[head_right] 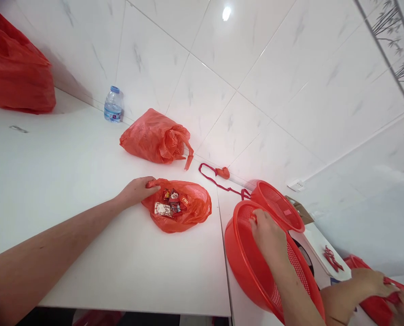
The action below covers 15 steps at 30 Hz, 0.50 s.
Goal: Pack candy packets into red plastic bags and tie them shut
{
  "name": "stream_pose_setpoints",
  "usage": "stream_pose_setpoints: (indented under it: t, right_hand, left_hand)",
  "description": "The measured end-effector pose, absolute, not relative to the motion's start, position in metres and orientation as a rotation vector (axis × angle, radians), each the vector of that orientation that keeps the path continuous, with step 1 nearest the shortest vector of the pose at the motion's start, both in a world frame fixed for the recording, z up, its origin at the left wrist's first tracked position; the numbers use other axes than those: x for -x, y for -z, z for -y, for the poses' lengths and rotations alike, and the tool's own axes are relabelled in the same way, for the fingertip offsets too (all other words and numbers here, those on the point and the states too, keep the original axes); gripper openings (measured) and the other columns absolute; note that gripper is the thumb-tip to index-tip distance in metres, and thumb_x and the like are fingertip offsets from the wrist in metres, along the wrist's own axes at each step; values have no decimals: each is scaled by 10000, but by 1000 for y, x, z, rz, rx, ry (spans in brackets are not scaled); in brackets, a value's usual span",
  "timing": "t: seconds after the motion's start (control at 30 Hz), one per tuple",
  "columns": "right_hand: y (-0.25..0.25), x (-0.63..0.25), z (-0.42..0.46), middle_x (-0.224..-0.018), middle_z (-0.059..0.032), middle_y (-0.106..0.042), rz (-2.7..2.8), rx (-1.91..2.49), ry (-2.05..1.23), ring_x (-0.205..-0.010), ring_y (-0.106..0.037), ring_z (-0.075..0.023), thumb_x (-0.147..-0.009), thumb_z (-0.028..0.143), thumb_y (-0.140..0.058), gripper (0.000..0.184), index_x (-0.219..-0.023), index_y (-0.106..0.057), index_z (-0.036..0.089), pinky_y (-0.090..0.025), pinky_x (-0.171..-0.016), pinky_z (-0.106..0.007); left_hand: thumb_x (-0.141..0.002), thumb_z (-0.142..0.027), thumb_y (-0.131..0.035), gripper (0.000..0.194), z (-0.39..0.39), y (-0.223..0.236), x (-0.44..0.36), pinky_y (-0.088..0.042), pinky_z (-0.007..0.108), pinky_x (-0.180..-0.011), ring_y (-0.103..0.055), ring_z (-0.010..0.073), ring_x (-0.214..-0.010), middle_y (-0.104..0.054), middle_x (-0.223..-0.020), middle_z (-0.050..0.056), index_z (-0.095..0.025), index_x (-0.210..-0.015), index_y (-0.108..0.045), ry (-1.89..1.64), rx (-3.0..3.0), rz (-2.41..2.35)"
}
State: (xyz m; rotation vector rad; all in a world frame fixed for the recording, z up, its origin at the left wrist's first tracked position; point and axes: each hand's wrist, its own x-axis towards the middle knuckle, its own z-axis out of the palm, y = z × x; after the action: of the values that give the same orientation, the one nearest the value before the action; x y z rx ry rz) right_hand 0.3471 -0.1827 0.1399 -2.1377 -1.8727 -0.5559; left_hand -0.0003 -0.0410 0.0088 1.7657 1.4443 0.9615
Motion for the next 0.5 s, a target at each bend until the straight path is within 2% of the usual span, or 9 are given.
stream_pose_setpoints:
  t: [0.1, 0.3, 0.4, 0.5]
  right_hand:
    - [-143, -313, 179, -1009, -54, -614, 1855, 2017, 608, -810, -590, -194, -896, 364, -419, 201, -978, -539, 224, -430, -570, -283]
    - [-102, -241, 142, -962, -31, -605, 2007, 1679, 336, -766, -580, -148, -881, 331, -416, 195, -984, -542, 224, -430, -637, -267]
    - [-69, -242, 113, -1043, -43, -573, 2004, 1630, 180, -800, -578, -161, -846, 373, -473, 263, -1056, -518, 223, -458, -684, -294]
    - [-42, -264, 91, -1058, -53, -543, 1874, 1670, 176, -789, -562, -158, -844, 394, -476, 278, -1046, -527, 211, -464, -698, -305]
  left_hand:
    - [-731, -451, -502, 235, 40, -8, 0, -295, 249, -519, -472, 143, -571, -547, -634, -22, -224, -672, -508, -953, -1766, -1449]
    - [-735, -458, -501, 250, 40, -8, 1, -301, 246, -522, -461, 139, -576, -518, -614, -32, -221, -655, -481, -953, -1793, -1451]
    - [-747, -450, -491, 246, 40, -8, 1, -318, 240, -520, -464, 132, -574, -518, -618, -40, -222, -659, -466, -947, -1794, -1449]
    - [-753, -442, -493, 241, 39, -7, 1, -333, 236, -519, -474, 129, -577, -527, -623, -46, -222, -658, -468, -941, -1794, -1432]
